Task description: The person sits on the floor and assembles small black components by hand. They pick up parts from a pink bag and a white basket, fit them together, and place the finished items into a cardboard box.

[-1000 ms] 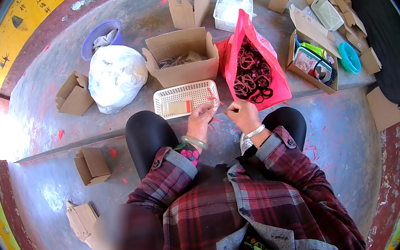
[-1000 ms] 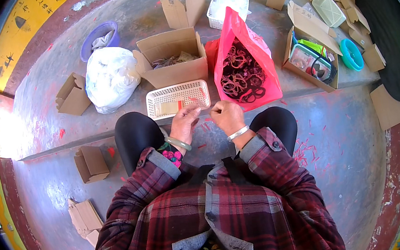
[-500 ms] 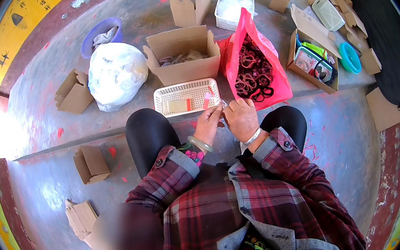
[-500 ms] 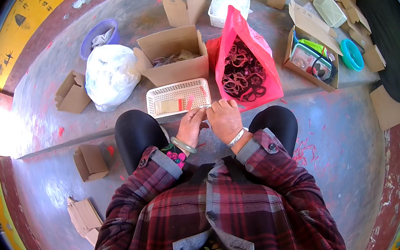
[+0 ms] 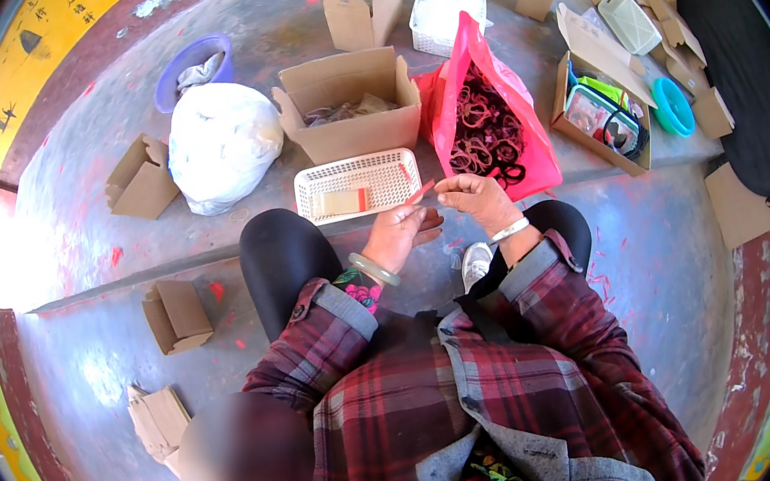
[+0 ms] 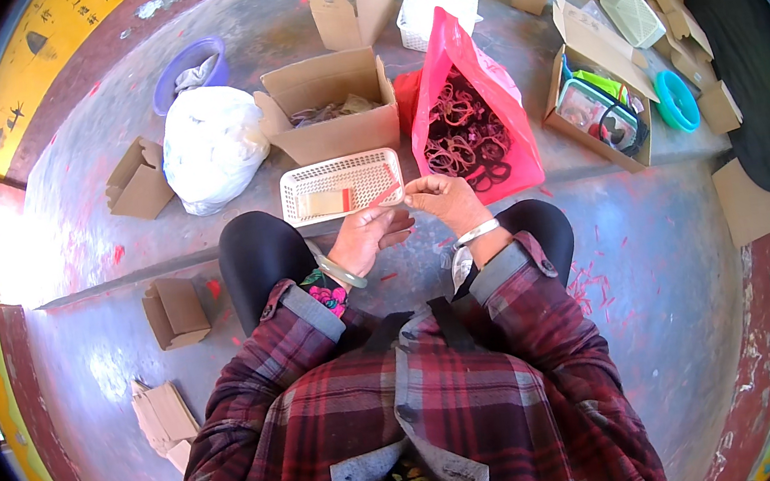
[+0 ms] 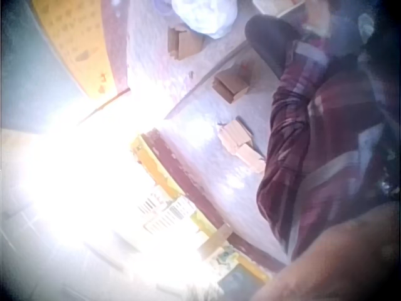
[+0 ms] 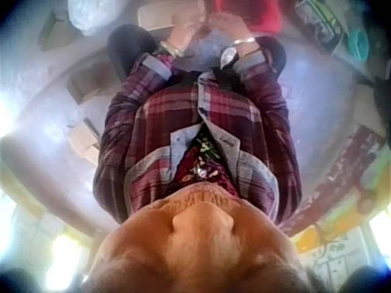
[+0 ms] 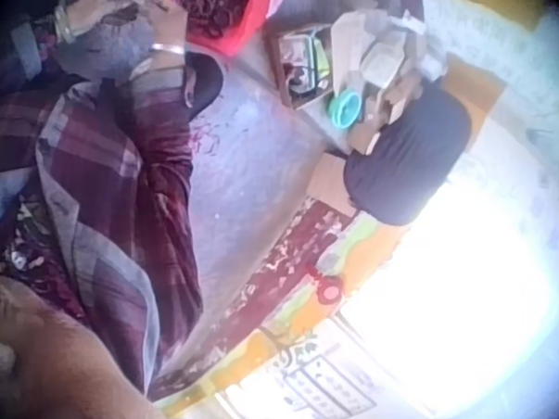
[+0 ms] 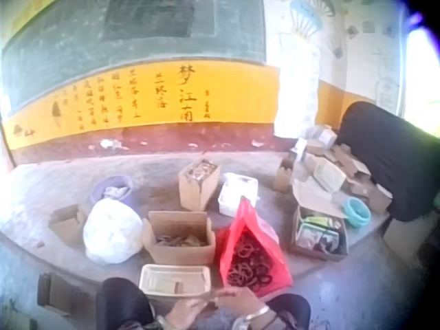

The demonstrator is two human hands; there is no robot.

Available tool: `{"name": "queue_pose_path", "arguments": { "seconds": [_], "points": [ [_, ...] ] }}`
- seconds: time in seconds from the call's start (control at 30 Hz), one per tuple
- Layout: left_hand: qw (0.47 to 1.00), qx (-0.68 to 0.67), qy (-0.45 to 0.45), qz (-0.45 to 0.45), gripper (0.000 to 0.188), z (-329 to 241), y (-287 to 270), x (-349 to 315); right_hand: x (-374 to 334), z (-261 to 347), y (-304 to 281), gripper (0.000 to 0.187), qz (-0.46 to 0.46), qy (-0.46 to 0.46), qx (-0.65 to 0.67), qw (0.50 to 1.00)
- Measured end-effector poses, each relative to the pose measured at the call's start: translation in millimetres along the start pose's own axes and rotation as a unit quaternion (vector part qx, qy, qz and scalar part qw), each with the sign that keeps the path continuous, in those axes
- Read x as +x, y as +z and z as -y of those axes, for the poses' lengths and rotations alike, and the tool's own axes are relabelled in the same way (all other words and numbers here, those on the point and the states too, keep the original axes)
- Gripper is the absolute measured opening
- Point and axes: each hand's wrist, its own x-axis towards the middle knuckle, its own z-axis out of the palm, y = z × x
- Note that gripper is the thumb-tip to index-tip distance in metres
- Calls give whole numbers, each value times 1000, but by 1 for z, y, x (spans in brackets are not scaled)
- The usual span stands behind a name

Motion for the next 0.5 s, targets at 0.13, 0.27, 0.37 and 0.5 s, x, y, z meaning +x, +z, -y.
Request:
{"name": "queue_pose_path", "arguments": {
  "seconds": [0.13, 0.27, 0.37, 0.5],
  "points": [
    [1000, 13, -9, 13, 26, -6, 4, -3, -4, 5, -9, 24, 79, 75, -6, 994],
    [1000, -8, -21, -21, 22, -9, -4, -1, -2, -1, -14, 20, 80, 94, -23, 992],
    [998, -33, -25, -44, 21, -9, -6, -2, -2, -1, -12, 18, 97, 103, -24, 990],
    [997, -39, -33, -59, 20, -10, -7, -2, -5, 1, -8, 15, 112, 119, -19, 986]
  ]
}}
